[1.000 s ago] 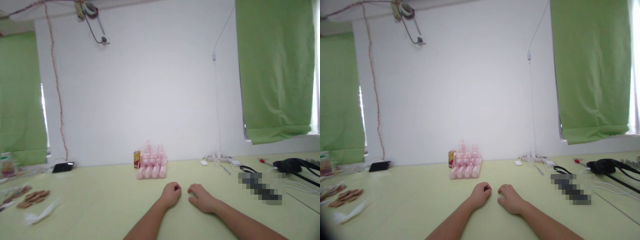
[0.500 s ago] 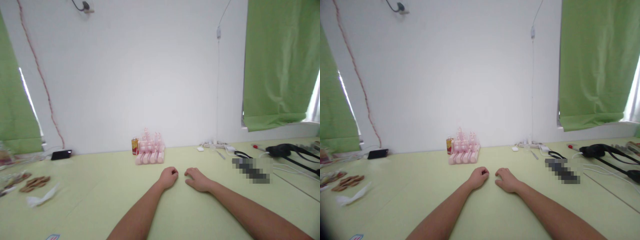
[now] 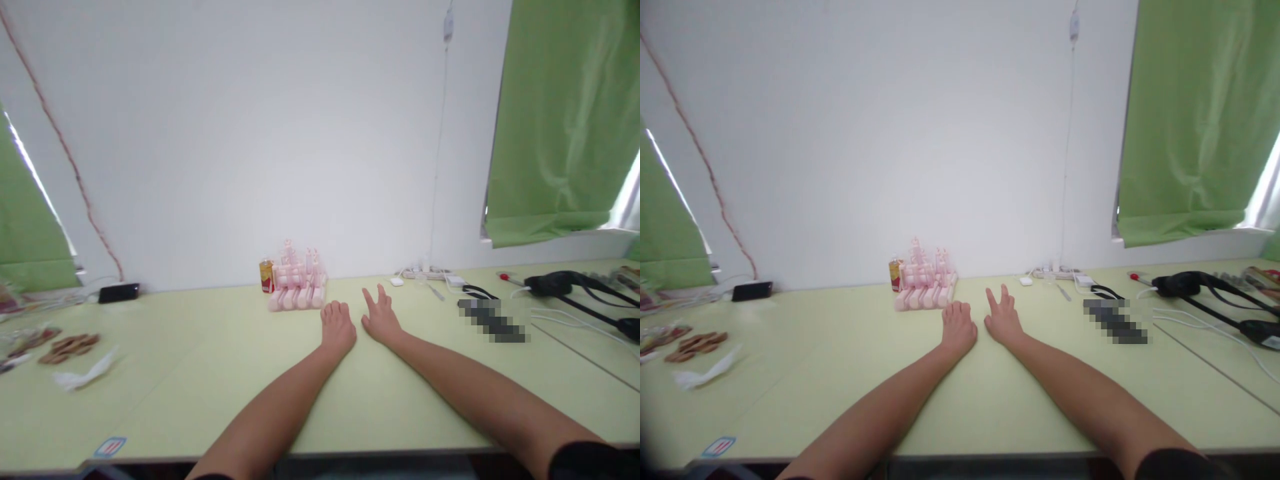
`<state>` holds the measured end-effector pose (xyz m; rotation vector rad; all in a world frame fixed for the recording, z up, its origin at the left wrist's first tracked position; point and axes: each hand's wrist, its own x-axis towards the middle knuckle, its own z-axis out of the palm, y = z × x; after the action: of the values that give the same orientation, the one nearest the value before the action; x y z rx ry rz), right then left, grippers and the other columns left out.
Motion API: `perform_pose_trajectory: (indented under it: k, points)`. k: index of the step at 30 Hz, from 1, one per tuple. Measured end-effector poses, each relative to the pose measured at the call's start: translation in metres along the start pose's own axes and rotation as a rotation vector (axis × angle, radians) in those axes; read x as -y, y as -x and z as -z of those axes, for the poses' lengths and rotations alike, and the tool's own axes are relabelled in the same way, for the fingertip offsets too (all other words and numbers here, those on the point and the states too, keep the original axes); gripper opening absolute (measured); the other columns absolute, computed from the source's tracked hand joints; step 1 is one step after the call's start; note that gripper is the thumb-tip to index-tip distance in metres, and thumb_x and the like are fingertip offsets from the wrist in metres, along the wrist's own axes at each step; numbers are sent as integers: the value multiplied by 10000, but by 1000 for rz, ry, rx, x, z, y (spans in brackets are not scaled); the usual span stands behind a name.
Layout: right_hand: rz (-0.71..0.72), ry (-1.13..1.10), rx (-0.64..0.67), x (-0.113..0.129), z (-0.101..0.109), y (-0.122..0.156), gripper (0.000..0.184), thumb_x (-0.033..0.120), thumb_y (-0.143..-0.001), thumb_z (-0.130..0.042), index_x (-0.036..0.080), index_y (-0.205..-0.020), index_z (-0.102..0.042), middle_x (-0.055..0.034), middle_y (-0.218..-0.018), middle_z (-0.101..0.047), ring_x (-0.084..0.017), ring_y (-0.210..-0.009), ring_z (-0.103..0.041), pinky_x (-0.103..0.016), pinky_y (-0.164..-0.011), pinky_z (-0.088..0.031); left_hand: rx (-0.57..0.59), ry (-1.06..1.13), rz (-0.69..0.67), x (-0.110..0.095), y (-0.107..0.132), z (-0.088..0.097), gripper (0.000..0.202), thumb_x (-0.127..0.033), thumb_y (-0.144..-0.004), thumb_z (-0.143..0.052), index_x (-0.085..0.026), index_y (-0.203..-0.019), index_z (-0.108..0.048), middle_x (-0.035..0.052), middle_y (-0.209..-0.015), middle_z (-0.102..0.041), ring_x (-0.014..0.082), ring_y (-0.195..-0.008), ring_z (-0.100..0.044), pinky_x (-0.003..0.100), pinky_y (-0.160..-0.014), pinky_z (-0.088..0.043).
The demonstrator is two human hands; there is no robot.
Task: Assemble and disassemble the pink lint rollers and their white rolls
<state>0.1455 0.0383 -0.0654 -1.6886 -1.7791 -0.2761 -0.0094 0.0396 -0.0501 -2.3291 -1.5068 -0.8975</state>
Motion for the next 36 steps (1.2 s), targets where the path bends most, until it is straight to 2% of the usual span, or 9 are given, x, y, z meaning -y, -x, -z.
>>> perform_pose_trajectory:
  k: [3,6,10,13,17,29,36]
  points:
    - [-57,52,52,2,-4,-15,726,258,-858,-498,227,-1500,-160,-197,-1400,-326,-338,-1202,-394,-426,-907,-432,118,-56,30,-13,-13,-8,267,-178,-856,-430,-107,-1083,-549,196,-1137,-527,312,-1114,-469,448,-939,-366]
    - [-104,106,158,0,-9,-26,568,220,-895,-428,158,-1434,-262,-217,-1269,-433,-303,-1063,-525,-397,-848,-452,247,-32,45,-16,-29,-20,312,-272,-911,-378,-108,-1082,-581,191,-1063,-593,280,-1015,-561,397,-873,-425]
    - [-96,120,227,-6,-15,-37,349,191,-939,-351,123,-1278,-397,-194,-1139,-538,-260,-965,-599,-348,-794,-461,318,-25,57,-13,-45,-34,445,-411,-934,-333,-129,-948,-676,183,-954,-663,275,-921,-627,393,-836,-457]
    - [-67,125,266,-10,-18,-43,255,210,-965,-339,150,-1190,-442,-157,-1055,-598,-242,-966,-615,-326,-806,-452,332,-31,60,-11,-52,-40,507,-426,-935,-307,-126,-930,-715,205,-953,-679,304,-921,-639,421,-824,-465]
    - [-25,140,306,-13,-20,-48,191,212,-977,-351,163,-1112,-477,-133,-1007,-636,-219,-960,-623,-313,-811,-441,342,-38,37,-8,-57,-41,460,-405,-913,-358,-147,-936,-738,195,-954,-692,306,-931,-646,415,-827,-469]
    - [-7,199,334,-20,-29,-54,224,160,-965,-348,152,-1098,-529,-148,-1015,-649,-229,-978,-619,-330,-824,-430,362,-59,-14,-6,-60,-44,442,-397,-895,-373,-166,-947,-746,174,-951,-701,287,-922,-647,393,-822,-471]
    - [-5,207,308,-21,-31,-55,195,194,-958,-389,167,-1068,-548,-136,-995,-656,-230,-952,-631,-321,-796,-434,358,-71,-50,-6,-59,-44,481,-435,-907,-338,-182,-930,-747,145,-939,-710,252,-897,-654,359,-813,-471]
